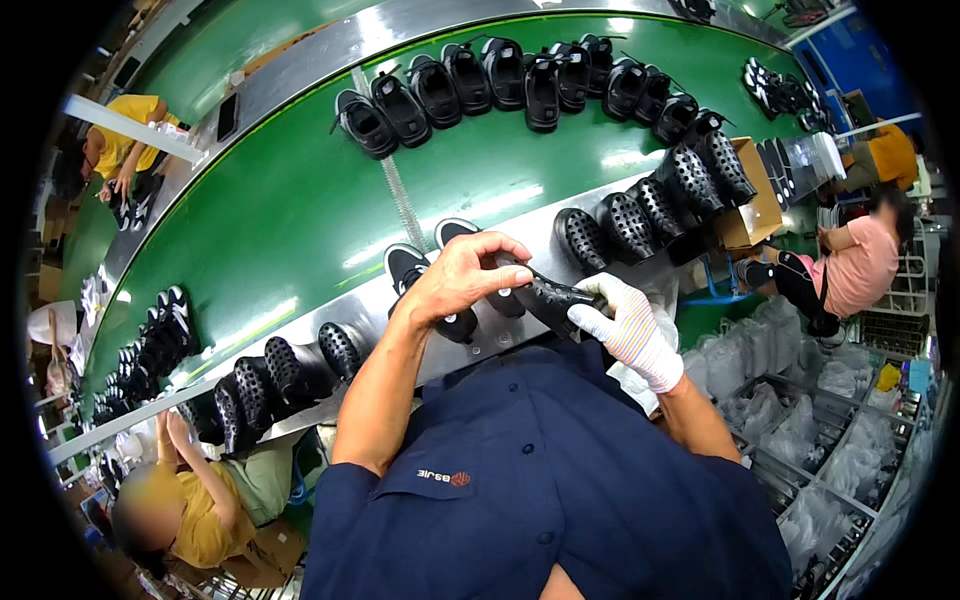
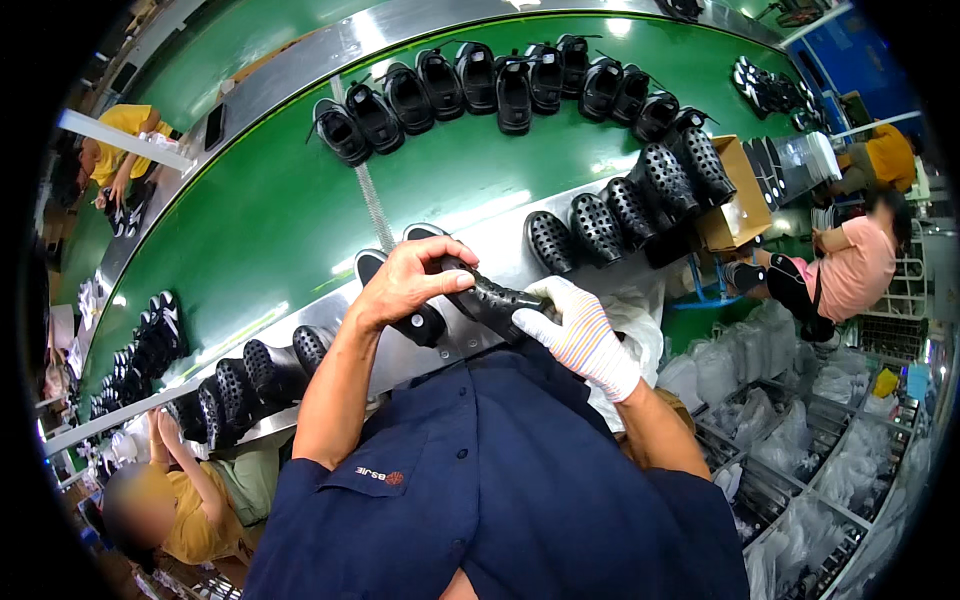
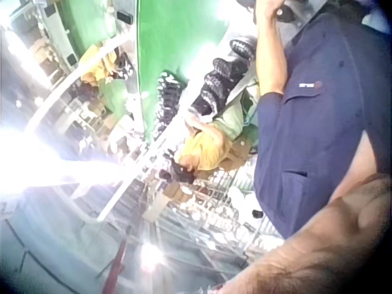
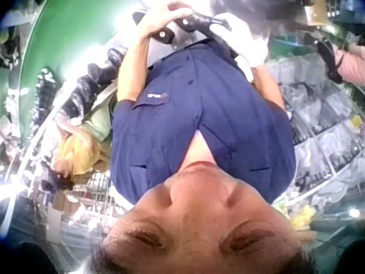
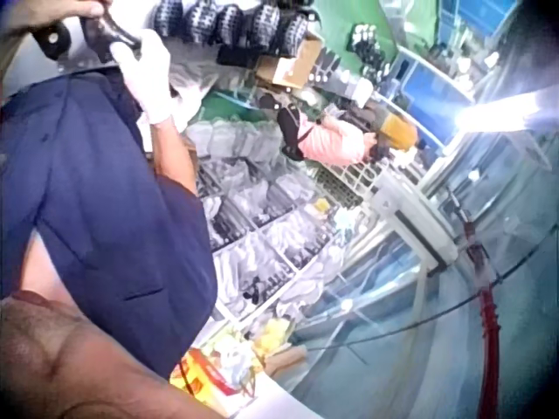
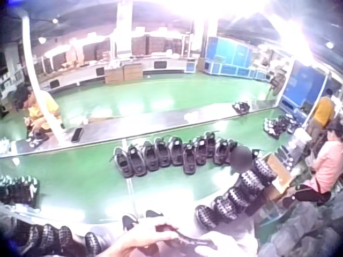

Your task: The person assembles shoes on a factory line by hand. They pick up black shoe uppers and soles, attach them, and check the alignment before placing the assembled items into a large white bag.

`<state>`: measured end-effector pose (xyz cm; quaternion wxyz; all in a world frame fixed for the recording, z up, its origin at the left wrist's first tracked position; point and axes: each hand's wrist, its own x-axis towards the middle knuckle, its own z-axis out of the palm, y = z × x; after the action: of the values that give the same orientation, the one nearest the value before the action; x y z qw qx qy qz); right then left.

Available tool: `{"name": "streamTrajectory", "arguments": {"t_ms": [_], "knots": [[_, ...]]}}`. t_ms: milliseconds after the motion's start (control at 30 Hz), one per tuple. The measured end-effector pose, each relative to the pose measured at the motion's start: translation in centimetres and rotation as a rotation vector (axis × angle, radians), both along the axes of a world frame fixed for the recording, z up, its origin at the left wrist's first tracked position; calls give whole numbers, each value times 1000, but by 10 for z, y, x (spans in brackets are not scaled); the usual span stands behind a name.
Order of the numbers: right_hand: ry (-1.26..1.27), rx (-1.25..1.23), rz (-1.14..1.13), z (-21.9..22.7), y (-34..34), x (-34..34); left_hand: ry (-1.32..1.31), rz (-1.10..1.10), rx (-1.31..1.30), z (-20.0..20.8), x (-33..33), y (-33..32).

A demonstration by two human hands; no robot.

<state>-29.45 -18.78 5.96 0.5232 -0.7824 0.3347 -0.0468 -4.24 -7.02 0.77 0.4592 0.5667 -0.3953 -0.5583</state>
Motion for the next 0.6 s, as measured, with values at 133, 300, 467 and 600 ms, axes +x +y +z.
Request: {"name": "streamTrajectory", "arguments": {"t_ms": [133,300,467,600], "knots": [[247,-78,293,10,6,15,143,-30,-1,-10,1,10],[308,-133,286,-41,-4,17,-952,444,-34,-50,-15,17],[574,-326,543,-48,-15,62,-934,256,1,-118,-17,4],[513,-565,423,-99,-6,93,-759,115,9,-113,-8,-34]]}}
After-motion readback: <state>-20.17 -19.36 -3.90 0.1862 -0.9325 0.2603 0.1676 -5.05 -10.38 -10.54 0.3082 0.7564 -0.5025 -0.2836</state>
